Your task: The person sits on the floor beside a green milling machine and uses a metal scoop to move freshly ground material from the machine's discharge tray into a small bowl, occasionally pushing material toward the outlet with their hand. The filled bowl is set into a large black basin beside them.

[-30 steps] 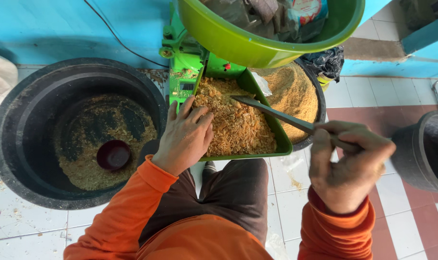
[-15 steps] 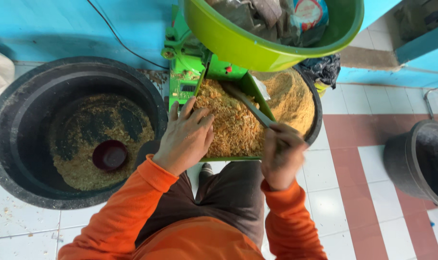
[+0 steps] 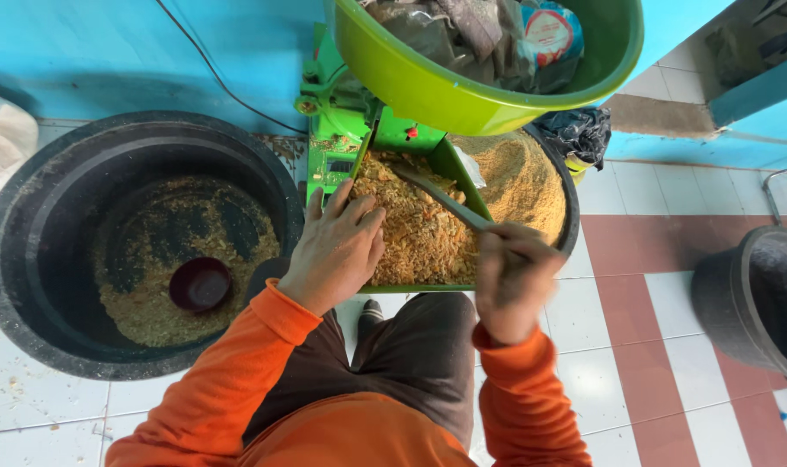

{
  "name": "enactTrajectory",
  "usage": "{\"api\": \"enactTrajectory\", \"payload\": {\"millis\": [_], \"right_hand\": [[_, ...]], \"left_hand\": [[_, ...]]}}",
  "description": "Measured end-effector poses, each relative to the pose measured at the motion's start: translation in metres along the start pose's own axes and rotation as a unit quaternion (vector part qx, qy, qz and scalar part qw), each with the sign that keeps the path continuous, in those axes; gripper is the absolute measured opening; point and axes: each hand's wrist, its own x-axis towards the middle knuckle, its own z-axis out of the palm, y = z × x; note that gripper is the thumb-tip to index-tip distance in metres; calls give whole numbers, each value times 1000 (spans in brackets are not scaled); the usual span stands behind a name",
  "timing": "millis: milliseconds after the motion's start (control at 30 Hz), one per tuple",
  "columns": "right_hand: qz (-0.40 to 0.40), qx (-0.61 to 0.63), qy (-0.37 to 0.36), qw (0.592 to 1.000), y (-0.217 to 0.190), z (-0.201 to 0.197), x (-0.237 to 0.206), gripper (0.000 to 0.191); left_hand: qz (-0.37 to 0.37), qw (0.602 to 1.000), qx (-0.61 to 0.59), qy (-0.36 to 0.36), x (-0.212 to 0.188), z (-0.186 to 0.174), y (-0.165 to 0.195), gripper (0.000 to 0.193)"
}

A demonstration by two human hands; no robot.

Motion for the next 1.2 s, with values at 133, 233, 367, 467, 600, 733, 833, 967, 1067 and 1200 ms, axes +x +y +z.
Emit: {"api": "enactTrajectory", "payload": {"millis": [133, 233, 367, 467, 600, 733, 833, 967, 1067, 1200], "right_hand": [[-44, -69, -21, 996, -18, -4, 9, 32], [-23, -104, -14, 994, -38, -35, 29, 30], [-11, -129, -48, 990, -61, -85, 47, 31], [8, -172, -54, 984, -58, -83, 59, 30], [-11, -166, -65, 984, -37, -45, 60, 28], [-52, -123, -23, 991, -25, -25, 26, 30], [-21, -67, 45, 996, -19, -22, 6, 28], [-67, -129, -7, 989, -18, -19, -1, 30], [-43, -83, 14, 996, -19, -14, 0, 30], [-7, -77, -5, 997, -19, -11, -3, 29]], "left_hand": [[3, 1000, 14, 0, 3, -1, 2, 33], [25, 997, 74, -20, 16, -4, 0, 37], [64, 984, 125, -111, 62, -6, -21, 23], [86, 959, 166, -213, 102, 9, -32, 4], [132, 970, 143, -145, 122, 39, -40, 13], [117, 968, 164, -148, 123, 54, -52, 11], [116, 979, 134, -100, 123, 51, -62, 10], [88, 994, 51, -43, 125, 43, -63, 8], [88, 995, 43, -34, 130, 40, -62, 8], [71, 996, 25, -53, 133, 44, -61, 5]]}}
